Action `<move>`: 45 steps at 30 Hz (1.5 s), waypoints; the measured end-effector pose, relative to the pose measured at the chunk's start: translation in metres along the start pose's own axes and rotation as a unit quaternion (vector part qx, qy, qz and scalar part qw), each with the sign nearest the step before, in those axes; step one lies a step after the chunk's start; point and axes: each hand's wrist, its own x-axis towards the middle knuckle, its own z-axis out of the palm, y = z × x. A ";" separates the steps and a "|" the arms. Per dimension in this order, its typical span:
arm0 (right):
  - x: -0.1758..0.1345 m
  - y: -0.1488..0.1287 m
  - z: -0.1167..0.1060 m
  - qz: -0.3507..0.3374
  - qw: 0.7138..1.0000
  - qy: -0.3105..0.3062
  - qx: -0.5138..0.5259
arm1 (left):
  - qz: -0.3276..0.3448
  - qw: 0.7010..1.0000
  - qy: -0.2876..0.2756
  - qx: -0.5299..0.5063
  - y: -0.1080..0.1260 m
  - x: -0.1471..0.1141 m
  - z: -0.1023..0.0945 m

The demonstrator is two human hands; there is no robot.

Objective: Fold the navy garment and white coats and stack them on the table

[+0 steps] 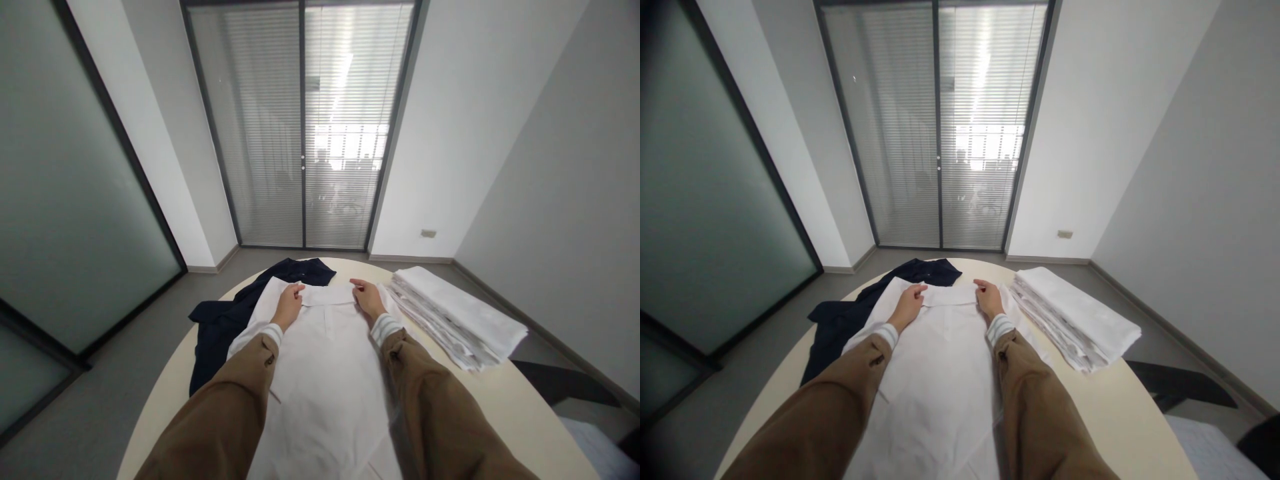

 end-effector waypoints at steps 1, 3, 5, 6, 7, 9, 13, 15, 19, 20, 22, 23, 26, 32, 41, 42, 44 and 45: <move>-0.001 -0.003 0.000 -0.003 1.000 0.008 -0.014 | 0.013 1.000 0.009 0.017 0.001 -0.002 0.002; -0.004 -0.012 0.002 -0.011 0.999 0.025 -0.042 | 0.038 0.997 0.026 0.056 0.003 -0.008 0.005; -0.010 -0.025 0.006 -0.045 0.996 0.022 -0.070 | 0.059 0.992 0.042 0.098 0.005 -0.013 0.007; -0.015 -0.032 0.009 -0.074 0.993 0.004 -0.090 | 0.069 0.990 0.046 0.117 0.006 -0.015 0.007; -0.020 -0.039 0.012 -0.104 0.988 -0.026 -0.115 | 0.079 0.987 0.047 0.131 0.007 -0.016 0.007; -0.031 -0.048 0.019 -0.140 0.969 -0.107 -0.173 | 0.084 0.984 0.035 0.154 0.009 -0.019 0.006; -0.049 -0.054 0.028 -0.100 0.946 -0.195 -0.240 | 0.047 0.981 0.007 0.188 0.011 -0.019 0.001; -0.053 -0.054 0.028 -0.099 0.944 -0.195 -0.246 | 0.028 0.983 0.001 0.183 0.011 -0.013 -0.003; -0.058 -0.058 0.023 -0.124 0.947 -0.179 -0.237 | -0.005 0.988 -0.024 0.150 0.008 0.007 -0.008; -0.059 -0.060 0.022 -0.133 0.948 -0.171 -0.234 | -0.013 0.989 -0.031 0.141 0.007 0.012 -0.008; -0.061 -0.063 0.020 -0.138 0.952 -0.146 -0.229 | -0.023 0.991 -0.038 0.125 0.004 0.019 -0.008; -0.062 -0.064 0.019 -0.133 0.955 -0.131 -0.229 | -0.025 0.992 -0.038 0.118 0.003 0.021 -0.008; -0.064 -0.064 0.018 -0.125 0.960 -0.099 -0.229 | -0.020 0.994 -0.025 0.103 0.001 0.017 -0.008; -0.059 -0.055 0.019 -0.178 0.966 -0.054 -0.181 | -0.014 0.994 0.006 0.105 0.003 0.001 -0.010; -0.049 -0.036 0.014 -0.059 0.990 0.067 -0.112 | -0.041 0.995 -0.025 0.082 -0.002 0.017 -0.013; -0.049 -0.035 0.014 -0.054 0.991 0.070 -0.103 | -0.046 0.995 -0.028 0.079 -0.003 0.020 -0.013; -0.049 -0.036 0.013 -0.061 0.991 0.071 -0.093 | -0.057 0.995 -0.033 0.074 -0.005 0.024 -0.012; -0.049 -0.036 0.013 -0.069 0.991 0.071 -0.093 | -0.059 0.995 -0.035 0.070 -0.005 0.026 -0.011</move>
